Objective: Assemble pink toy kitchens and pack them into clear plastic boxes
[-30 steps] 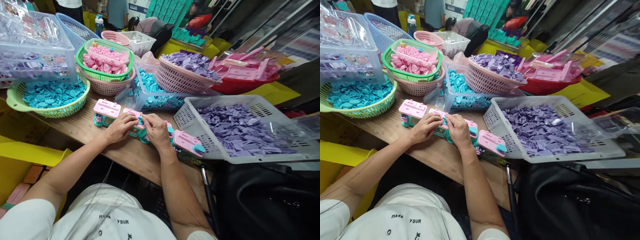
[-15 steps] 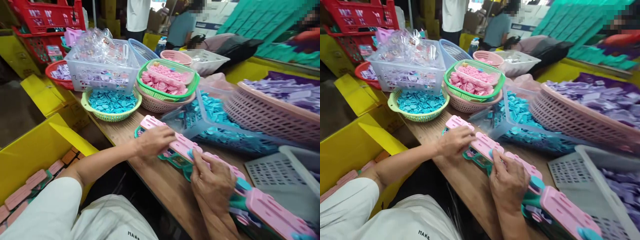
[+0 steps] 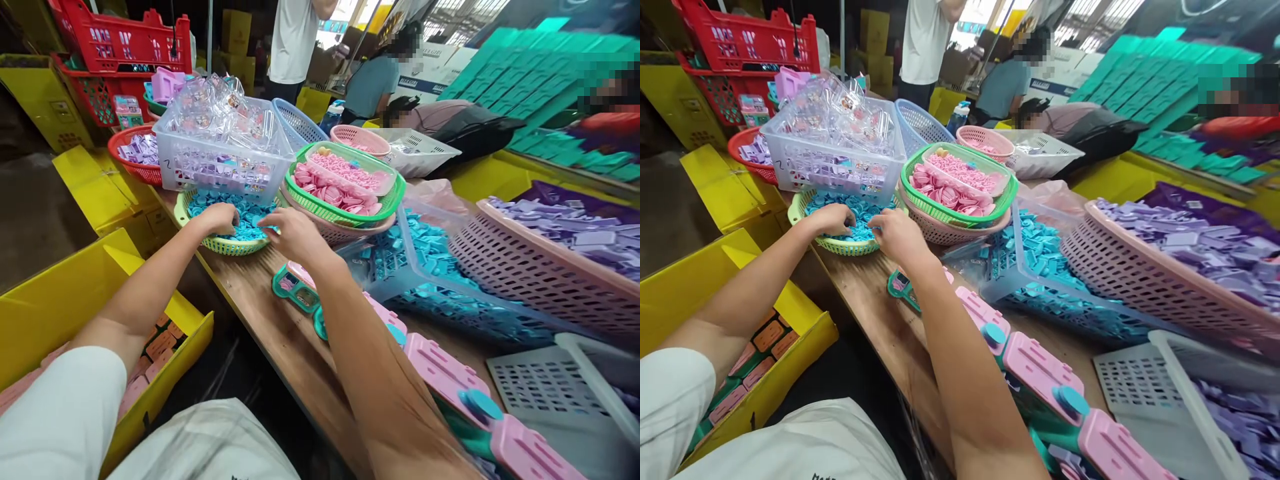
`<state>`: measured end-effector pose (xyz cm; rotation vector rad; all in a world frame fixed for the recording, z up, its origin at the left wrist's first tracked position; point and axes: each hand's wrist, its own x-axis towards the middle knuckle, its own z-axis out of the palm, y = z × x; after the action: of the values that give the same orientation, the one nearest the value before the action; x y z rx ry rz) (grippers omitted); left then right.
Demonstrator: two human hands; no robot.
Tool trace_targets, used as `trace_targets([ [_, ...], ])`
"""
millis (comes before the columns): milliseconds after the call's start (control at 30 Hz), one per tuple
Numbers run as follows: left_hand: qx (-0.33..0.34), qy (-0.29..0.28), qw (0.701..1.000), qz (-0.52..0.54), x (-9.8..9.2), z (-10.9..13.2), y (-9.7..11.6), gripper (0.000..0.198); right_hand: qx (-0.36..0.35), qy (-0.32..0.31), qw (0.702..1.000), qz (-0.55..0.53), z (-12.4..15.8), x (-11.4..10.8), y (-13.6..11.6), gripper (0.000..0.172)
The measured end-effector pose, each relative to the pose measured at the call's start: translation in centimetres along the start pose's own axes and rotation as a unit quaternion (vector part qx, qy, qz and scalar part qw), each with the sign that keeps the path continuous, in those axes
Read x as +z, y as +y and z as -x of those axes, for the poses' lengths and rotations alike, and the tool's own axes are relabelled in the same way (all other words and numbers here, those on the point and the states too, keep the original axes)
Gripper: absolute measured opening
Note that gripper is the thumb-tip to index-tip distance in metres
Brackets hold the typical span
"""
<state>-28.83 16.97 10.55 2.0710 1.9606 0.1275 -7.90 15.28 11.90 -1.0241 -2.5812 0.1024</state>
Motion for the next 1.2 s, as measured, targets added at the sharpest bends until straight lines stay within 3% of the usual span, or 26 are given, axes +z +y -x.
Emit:
trace_targets([
  [67,-0.009,0.02,1.0,0.021,0.3,-0.1,-0.3,0.022,0.001,-0.141,0.99,0.003,-4.6,1.5,0.4,0.019],
  [133,-0.013,0.032,0.999,0.037,0.5,-0.3,-0.6,0.021,0.009,-0.204,0.979,0.013,-7.2,2.8,0.9,0.02],
  [267,-0.016,0.051,0.995,0.085,0.7,-0.7,-1.2,0.021,0.031,-0.193,0.98,0.037,-7.9,4.1,2.3,0.007],
  [500,-0.044,0.072,0.975,0.207,1.2,-1.1,-1.4,0.022,0.101,-0.155,0.983,0.012,-7.3,3.8,3.4,0.037],
  [567,-0.074,0.087,0.944,0.311,1.1,-1.0,-1.2,0.022,0.109,-0.157,0.981,-0.009,-7.4,3.8,3.1,0.036],
  [700,-0.108,0.117,0.853,0.498,0.7,-0.7,-0.8,0.019,0.08,-0.205,0.975,-0.022,-7.5,4.1,2.5,0.023],
  [800,-0.094,0.12,0.847,0.509,0.6,-0.6,-0.5,0.017,0.064,-0.22,0.973,-0.014,-7.5,4.3,2.1,0.02],
  [933,-0.053,0.136,0.858,0.492,0.5,-0.7,-0.5,0.019,0.059,-0.169,0.983,-0.035,-7.5,4.1,2.4,0.032],
  [1033,-0.007,0.169,0.86,0.482,0.3,-0.7,-1.0,0.019,0.063,-0.077,0.982,-0.159,-6.5,2.7,3.8,0.038],
  [1133,0.038,0.204,0.854,0.477,0.1,-0.1,-0.9,0.012,0.056,0.01,0.946,-0.318,-3.4,-0.4,6.0,0.039],
  [1200,0.071,0.218,0.844,0.486,0.2,0.9,0.3,0.01,0.057,0.059,0.922,-0.379,0.1,-3.2,6.9,0.039],
])
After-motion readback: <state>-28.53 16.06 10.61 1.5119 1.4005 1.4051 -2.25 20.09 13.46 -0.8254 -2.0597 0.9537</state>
